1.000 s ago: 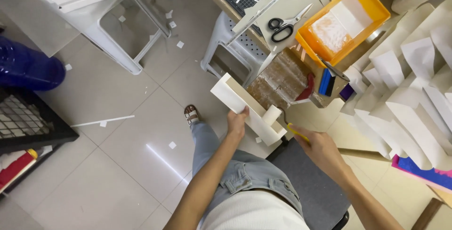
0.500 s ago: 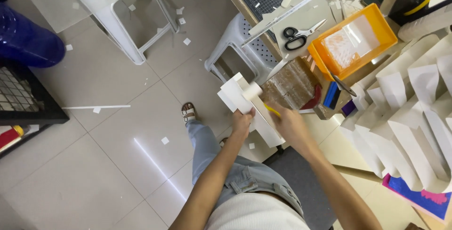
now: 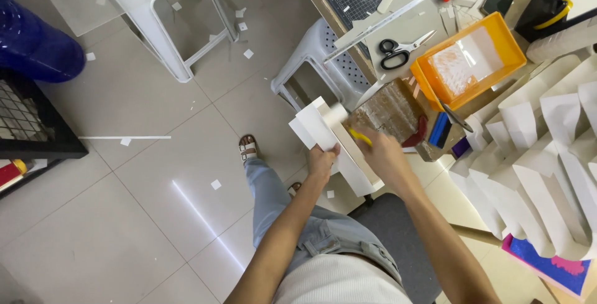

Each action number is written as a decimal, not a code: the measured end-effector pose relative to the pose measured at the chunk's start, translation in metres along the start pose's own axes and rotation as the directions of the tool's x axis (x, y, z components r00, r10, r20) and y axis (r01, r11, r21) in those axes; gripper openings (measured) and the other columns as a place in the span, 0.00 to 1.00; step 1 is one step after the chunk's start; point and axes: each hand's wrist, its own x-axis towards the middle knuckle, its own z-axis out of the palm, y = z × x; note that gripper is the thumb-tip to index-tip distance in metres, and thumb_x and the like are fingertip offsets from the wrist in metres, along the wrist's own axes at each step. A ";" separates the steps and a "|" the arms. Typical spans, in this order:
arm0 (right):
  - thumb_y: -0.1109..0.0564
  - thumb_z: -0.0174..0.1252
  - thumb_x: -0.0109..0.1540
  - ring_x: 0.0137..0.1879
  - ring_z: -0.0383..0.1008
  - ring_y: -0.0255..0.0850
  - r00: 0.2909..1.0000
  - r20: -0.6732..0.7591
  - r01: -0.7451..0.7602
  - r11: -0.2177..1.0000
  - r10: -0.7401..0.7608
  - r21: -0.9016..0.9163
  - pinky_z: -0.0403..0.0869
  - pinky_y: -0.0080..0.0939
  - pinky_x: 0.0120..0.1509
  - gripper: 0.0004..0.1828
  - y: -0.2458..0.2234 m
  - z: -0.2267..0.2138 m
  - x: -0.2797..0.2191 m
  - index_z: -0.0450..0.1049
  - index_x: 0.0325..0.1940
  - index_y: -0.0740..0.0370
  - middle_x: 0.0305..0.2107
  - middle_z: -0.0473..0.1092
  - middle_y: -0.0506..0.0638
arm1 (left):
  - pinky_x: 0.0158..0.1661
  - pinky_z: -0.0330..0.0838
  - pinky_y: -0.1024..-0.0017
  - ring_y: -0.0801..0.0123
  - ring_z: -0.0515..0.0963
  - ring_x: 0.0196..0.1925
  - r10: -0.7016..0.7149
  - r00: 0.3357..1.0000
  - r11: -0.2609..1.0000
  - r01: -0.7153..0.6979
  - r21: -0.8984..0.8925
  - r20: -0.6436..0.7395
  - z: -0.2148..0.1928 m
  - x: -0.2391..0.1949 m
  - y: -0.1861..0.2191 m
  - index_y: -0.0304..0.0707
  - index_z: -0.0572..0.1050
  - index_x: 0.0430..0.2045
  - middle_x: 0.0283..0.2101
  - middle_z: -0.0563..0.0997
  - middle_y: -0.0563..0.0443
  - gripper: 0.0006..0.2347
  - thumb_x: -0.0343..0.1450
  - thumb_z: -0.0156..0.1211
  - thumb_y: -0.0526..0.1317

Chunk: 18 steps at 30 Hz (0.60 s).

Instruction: Smoothing the edges or surfaces of white cardboard strips using a handheld plastic scraper tool.

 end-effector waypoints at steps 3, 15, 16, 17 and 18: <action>0.59 0.55 0.65 0.42 0.79 0.64 0.990 -0.083 0.126 0.985 -0.116 0.122 0.78 0.61 0.45 0.17 -0.003 0.019 0.025 0.75 0.58 0.49 0.35 0.77 0.64 | 0.58 0.65 0.61 0.62 0.74 0.57 0.021 1.000 1.000 -0.021 -0.008 -0.008 0.002 -0.003 -0.001 0.29 0.71 0.54 0.47 0.78 0.40 0.19 0.68 0.67 0.33; 0.57 0.52 0.65 0.20 0.76 0.43 0.991 0.045 -0.123 0.991 0.126 -0.060 0.75 0.42 0.27 0.19 0.104 0.003 -0.130 0.76 0.60 0.43 0.19 0.77 0.56 | 0.60 0.64 0.59 0.63 0.72 0.57 0.037 0.999 0.999 -0.038 -0.032 -0.008 0.009 0.015 -0.021 0.32 0.69 0.58 0.50 0.76 0.44 0.23 0.68 0.68 0.34; 0.60 0.53 0.65 0.21 0.76 0.46 0.999 -0.026 -0.028 1.000 0.027 -0.013 0.75 0.44 0.26 0.19 0.095 0.008 -0.120 0.75 0.59 0.48 0.19 0.77 0.58 | 0.61 0.64 0.58 0.63 0.72 0.58 0.040 0.999 0.998 -0.040 -0.038 -0.009 0.007 0.019 -0.028 0.32 0.68 0.58 0.51 0.75 0.44 0.24 0.68 0.68 0.34; 0.62 0.54 0.64 0.21 0.76 0.50 0.992 -0.105 0.075 0.997 -0.072 0.026 0.74 0.46 0.26 0.18 0.085 0.013 -0.109 0.75 0.58 0.53 0.19 0.76 0.61 | 0.61 0.63 0.57 0.63 0.71 0.58 0.047 0.999 0.998 -0.047 -0.044 -0.011 0.004 0.024 -0.032 0.32 0.67 0.59 0.51 0.75 0.43 0.24 0.68 0.68 0.34; 0.62 0.54 0.64 0.21 0.76 0.50 0.992 -0.107 0.068 0.997 -0.064 0.030 0.74 0.46 0.26 0.18 0.097 0.015 -0.114 0.75 0.58 0.53 0.19 0.76 0.61 | 0.61 0.63 0.57 0.63 0.71 0.58 0.044 0.999 0.998 -0.044 -0.038 -0.006 0.005 0.019 -0.029 0.32 0.67 0.59 0.51 0.75 0.43 0.24 0.68 0.68 0.34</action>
